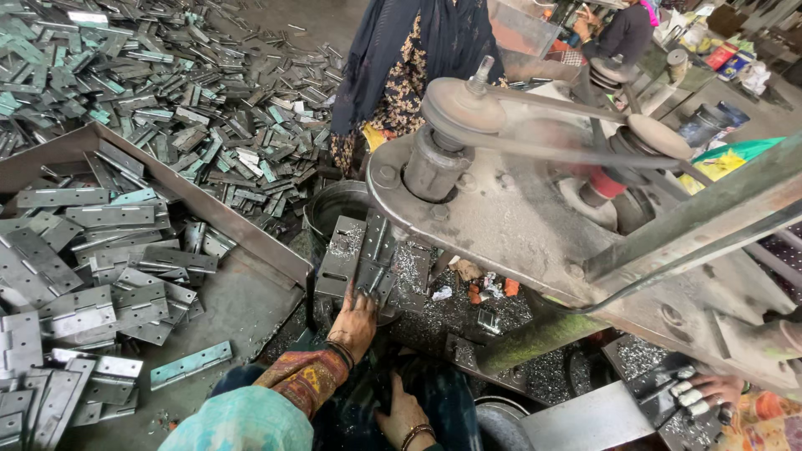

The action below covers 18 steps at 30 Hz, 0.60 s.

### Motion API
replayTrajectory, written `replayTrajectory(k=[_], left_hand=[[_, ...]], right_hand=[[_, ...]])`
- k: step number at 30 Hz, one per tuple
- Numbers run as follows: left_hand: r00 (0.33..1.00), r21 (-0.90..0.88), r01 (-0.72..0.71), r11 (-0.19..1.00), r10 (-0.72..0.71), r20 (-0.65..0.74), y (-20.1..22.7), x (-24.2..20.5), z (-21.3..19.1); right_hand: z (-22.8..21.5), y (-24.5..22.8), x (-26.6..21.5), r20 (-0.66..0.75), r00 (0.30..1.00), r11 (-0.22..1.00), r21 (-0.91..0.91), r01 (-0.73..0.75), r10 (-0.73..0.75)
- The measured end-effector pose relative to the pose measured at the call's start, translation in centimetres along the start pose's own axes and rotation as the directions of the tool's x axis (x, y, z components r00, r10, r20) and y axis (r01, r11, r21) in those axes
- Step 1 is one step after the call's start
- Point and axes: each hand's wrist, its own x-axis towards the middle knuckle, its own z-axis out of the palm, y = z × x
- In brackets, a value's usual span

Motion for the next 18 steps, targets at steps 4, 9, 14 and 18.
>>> replayTrajectory(k=[4,9,14,18], left_hand=[[0.948,-0.025,-0.103,0.994,0.106,0.300,-0.3,1.6,-1.9],[0.988,-0.060,-0.034,0.998,0.043,0.149,-1.3,3.2,-1.3],[0.991,-0.072,-0.018,0.997,0.027,0.129,-1.8,5.0,1.0],[0.999,-0.083,0.032,0.996,-0.029,0.027,-1.4,5.9,2.3]], right_hand=[[-1.9,-1.5,-0.8,0.054,0.999,0.999,-0.036,-0.002,0.004],[-3.8,-2.8,-0.8,0.115,0.992,0.996,-0.081,-0.042,0.051],[-0.5,0.4,1.7,0.079,0.994,0.992,-0.110,-0.070,0.079],[7.0,4.8,5.1,-0.042,0.997,0.997,-0.015,-0.070,0.069]])
